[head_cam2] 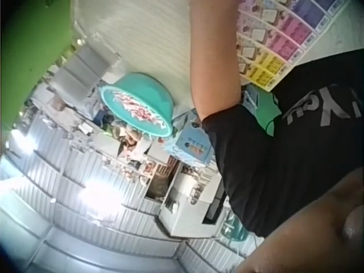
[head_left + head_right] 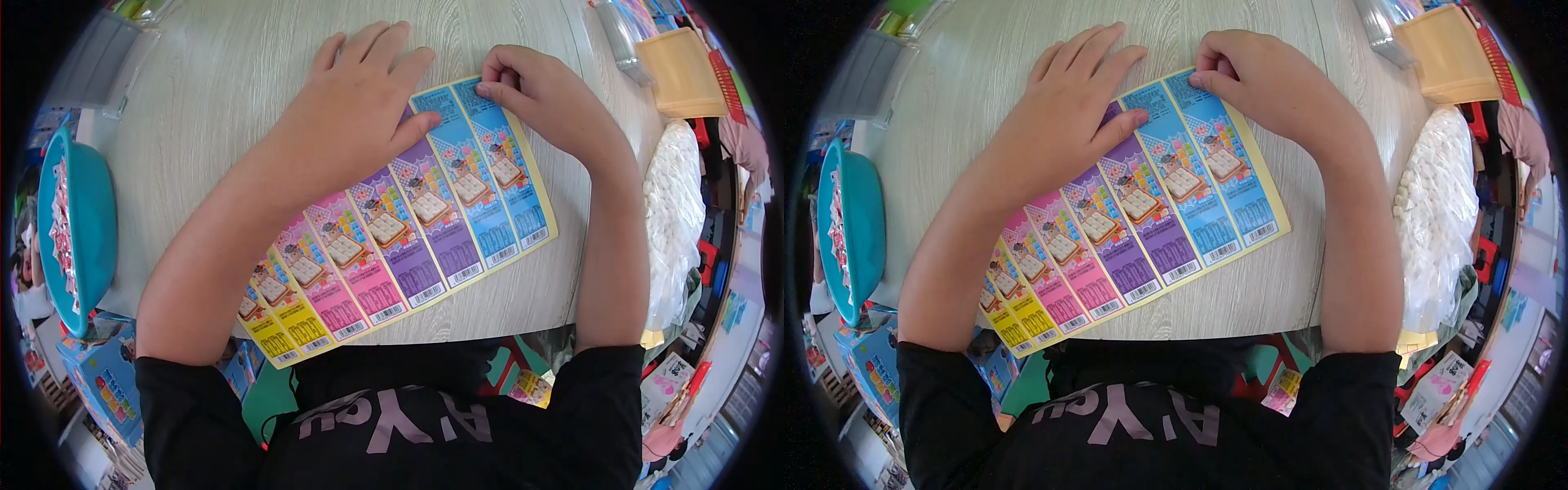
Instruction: Folding and separating sheets of colorful toy product labels at a factory workbench.
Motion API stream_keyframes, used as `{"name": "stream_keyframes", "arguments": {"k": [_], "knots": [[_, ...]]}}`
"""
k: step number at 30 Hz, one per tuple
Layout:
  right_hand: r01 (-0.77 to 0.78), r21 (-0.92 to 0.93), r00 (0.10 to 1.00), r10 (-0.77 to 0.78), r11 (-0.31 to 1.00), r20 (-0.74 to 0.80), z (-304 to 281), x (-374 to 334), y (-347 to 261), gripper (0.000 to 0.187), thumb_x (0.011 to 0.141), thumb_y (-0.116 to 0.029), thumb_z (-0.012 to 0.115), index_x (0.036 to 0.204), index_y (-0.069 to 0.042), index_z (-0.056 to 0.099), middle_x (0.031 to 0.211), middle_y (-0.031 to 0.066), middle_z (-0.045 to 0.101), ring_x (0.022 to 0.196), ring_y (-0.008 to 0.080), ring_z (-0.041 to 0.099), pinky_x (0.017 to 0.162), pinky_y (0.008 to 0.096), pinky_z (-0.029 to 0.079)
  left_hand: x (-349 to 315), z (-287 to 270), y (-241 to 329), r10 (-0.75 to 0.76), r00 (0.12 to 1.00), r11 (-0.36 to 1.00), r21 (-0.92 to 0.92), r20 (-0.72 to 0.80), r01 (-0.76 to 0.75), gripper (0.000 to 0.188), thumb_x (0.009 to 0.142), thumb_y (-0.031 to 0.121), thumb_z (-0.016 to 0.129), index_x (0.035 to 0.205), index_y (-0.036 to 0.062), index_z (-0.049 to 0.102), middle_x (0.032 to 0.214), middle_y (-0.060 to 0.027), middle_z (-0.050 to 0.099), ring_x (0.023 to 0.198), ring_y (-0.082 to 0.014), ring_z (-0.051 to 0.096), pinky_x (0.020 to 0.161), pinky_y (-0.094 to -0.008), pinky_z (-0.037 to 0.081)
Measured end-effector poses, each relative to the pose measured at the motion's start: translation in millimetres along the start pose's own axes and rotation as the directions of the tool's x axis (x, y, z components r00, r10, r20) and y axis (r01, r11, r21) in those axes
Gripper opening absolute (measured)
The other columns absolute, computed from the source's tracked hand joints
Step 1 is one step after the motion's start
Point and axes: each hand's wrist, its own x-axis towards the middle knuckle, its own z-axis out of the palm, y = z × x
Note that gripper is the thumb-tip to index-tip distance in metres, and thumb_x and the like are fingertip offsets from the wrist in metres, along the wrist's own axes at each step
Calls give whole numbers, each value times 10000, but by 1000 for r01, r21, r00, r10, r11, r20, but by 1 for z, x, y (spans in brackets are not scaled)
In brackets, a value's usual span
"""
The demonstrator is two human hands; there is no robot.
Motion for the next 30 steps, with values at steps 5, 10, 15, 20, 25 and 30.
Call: {"name": "stream_keyframes", "arguments": {"k": [5, 10, 15, 20, 25, 30], "knots": [[-9, 18, 998, 10, 1000, -57, 0, -2, -6, 155, 956, -162, 674, 1004, -31, 606, 736, 58, 542, 669, 149, 492, 623, 323, 414, 0, 0, -1, 12, 1000, 1000, 18, 7, -12, 539, 990, 374, 602, 1410, 46, 521, 1500, -218, 457, 1416, -377, 406, 1182, -485, 300], [2, -10, 997, -2, 1000, -74, 2, -3, -5, 166, 949, -153, 687, 1034, -30, 616, 736, 41, 553, 674, 135, 498, 625, 308, 422, 0, 4, -2, 21, 999, 1000, -1, -44, -21, 558, 947, 396, 658, 1363, 39, 553, 1440, -224, 508, 1395, -369, 439, 1154, -561, 322], [-11, 33, 997, 14, 999, -78, 2, -4, -7, 158, 943, -139, 697, 1028, -25, 628, 735, 25, 557, 687, 110, 498, 630, 284, 426, 0, 0, -1, -3, 1000, 1000, -4, 2, 3, 545, 989, 378, 597, 1405, 36, 518, 1490, -228, 464, 1417, -382, 406, 1185, -494, 295], [36, 12, 993, -35, 999, -114, 3, -5, -8, 146, 940, -131, 708, 996, -15, 640, 736, 16, 552, 690, 101, 482, 634, 276, 425, 2, -5, 2, 26, 1000, 999, 31, 11, -26, 540, 989, 372, 598, 1402, 34, 520, 1489, -231, 467, 1416, -381, 410, 1188, -500, 295], [26, 22, 994, -23, 999, -108, 4, -3, -10, 150, 941, -129, 708, 999, -8, 640, 728, 7, 531, 686, 101, 469, 635, 274, 420, 1, -5, 1, 25, 1000, 999, 42, 6, -26, 535, 991, 365, 596, 1405, 34, 520, 1485, -228, 476, 1421, -374, 409, 1191, -506, 291], [11, 24, 994, -8, 1000, -112, 3, -3, -11, 146, 942, -127, 705, 998, -8, 640, 727, 6, 532, 685, 102, 471, 632, 274, 419, 1, -3, 0, 24, 1000, 999, 47, 2, -24, 531, 989, 361, 601, 1401, 34, 522, 1480, -227, 483, 1420, -371, 414, 1193, -508, 289]]}}
